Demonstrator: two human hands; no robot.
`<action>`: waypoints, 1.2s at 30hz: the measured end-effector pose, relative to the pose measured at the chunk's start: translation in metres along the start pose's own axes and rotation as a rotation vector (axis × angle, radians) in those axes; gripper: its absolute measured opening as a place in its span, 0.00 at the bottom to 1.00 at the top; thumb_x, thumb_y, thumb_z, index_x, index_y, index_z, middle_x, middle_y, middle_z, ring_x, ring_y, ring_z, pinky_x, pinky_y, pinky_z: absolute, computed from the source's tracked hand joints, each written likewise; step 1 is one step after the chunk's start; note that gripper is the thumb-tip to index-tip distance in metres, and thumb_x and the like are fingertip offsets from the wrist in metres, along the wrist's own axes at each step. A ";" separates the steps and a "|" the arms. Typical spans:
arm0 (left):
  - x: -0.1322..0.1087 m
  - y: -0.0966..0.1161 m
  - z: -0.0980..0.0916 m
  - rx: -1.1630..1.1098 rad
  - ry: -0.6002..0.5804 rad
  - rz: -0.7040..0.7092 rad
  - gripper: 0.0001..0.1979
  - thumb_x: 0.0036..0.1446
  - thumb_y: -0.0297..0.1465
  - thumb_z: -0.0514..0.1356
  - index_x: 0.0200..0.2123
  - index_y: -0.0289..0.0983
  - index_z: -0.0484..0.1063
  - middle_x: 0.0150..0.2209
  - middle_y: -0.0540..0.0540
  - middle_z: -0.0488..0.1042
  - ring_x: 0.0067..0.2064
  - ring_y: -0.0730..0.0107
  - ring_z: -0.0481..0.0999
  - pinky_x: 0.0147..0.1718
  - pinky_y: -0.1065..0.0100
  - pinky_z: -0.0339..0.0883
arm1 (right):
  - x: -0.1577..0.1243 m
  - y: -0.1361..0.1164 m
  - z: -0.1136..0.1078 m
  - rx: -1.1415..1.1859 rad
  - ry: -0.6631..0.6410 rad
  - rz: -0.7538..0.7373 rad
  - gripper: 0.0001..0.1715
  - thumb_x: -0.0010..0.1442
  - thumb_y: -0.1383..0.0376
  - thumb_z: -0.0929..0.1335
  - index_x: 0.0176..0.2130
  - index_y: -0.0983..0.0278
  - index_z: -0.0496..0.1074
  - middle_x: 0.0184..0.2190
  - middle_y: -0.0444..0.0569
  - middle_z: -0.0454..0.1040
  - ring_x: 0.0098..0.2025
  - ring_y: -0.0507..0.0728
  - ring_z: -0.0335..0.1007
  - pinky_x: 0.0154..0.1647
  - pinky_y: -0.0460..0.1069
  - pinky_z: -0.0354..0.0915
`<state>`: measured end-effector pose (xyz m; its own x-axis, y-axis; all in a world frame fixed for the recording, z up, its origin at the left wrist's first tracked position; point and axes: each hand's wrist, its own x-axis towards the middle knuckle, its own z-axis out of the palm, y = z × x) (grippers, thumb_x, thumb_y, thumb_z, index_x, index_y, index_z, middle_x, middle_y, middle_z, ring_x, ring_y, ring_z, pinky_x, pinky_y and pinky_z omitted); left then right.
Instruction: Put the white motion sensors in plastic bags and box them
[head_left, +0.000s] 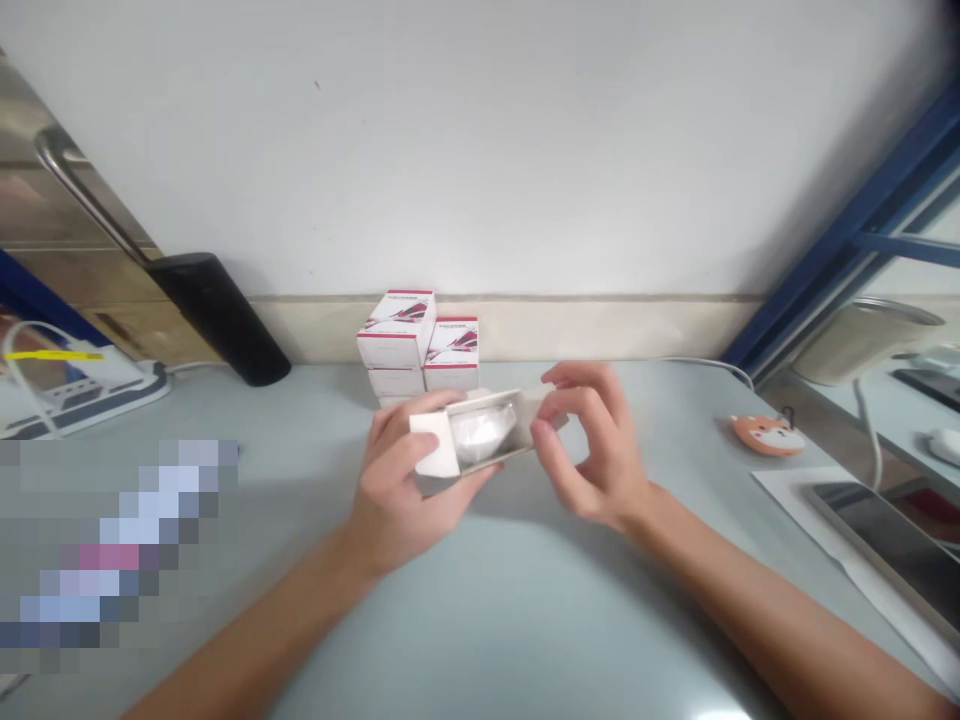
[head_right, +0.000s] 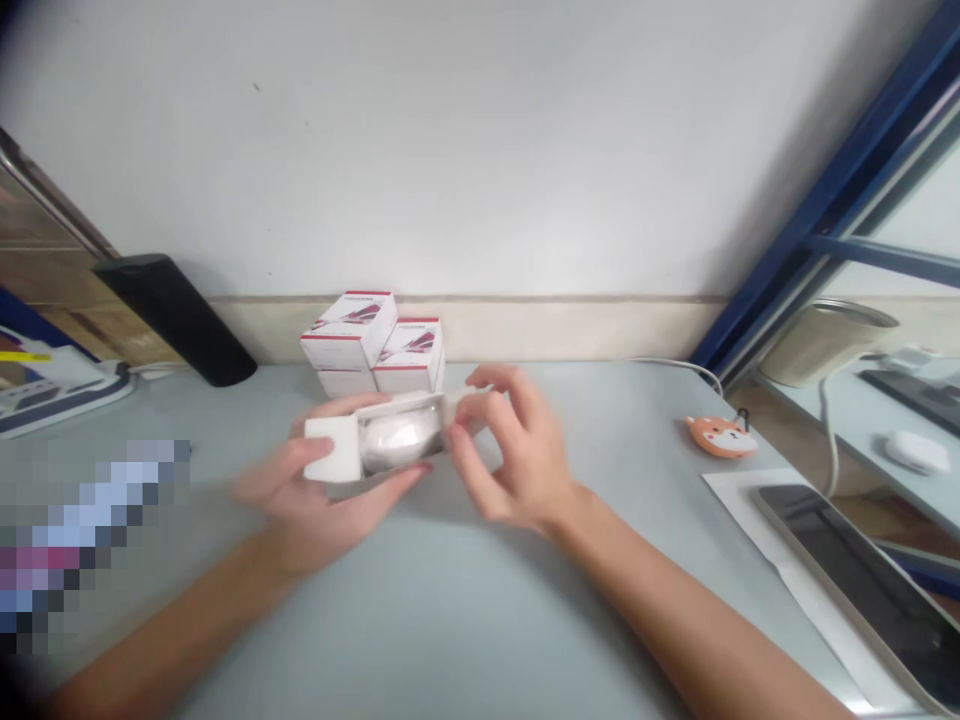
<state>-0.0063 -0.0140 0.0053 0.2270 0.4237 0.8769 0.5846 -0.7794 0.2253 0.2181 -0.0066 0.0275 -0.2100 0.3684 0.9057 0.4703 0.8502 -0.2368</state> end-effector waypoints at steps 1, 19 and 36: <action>0.003 0.001 -0.002 0.018 0.018 0.024 0.27 0.52 0.26 0.75 0.41 0.45 0.58 0.56 0.40 0.79 0.52 0.56 0.82 0.47 0.52 0.74 | 0.000 0.001 0.001 -0.014 -0.010 0.052 0.08 0.64 0.71 0.68 0.44 0.60 0.70 0.48 0.54 0.69 0.43 0.59 0.73 0.46 0.58 0.71; 0.011 0.007 0.008 0.040 -0.174 0.121 0.28 0.61 0.25 0.69 0.62 0.45 0.68 0.63 0.40 0.76 0.60 0.58 0.79 0.58 0.56 0.75 | 0.003 0.036 0.004 0.161 -0.077 0.626 0.05 0.61 0.63 0.71 0.33 0.59 0.78 0.48 0.50 0.75 0.52 0.62 0.73 0.56 0.59 0.68; 0.049 0.011 0.063 -0.764 -0.448 -0.813 0.51 0.63 0.42 0.66 0.78 0.46 0.37 0.59 0.39 0.80 0.52 0.53 0.83 0.54 0.53 0.75 | 0.010 0.118 -0.048 0.599 0.569 1.275 0.02 0.64 0.66 0.62 0.37 0.59 0.62 0.30 0.44 0.79 0.24 0.50 0.71 0.24 0.44 0.65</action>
<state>0.0606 0.0278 0.0238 0.3449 0.9230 0.1705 0.1042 -0.2182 0.9703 0.3128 0.0794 0.0257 0.4697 0.8823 -0.0306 -0.3598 0.1597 -0.9193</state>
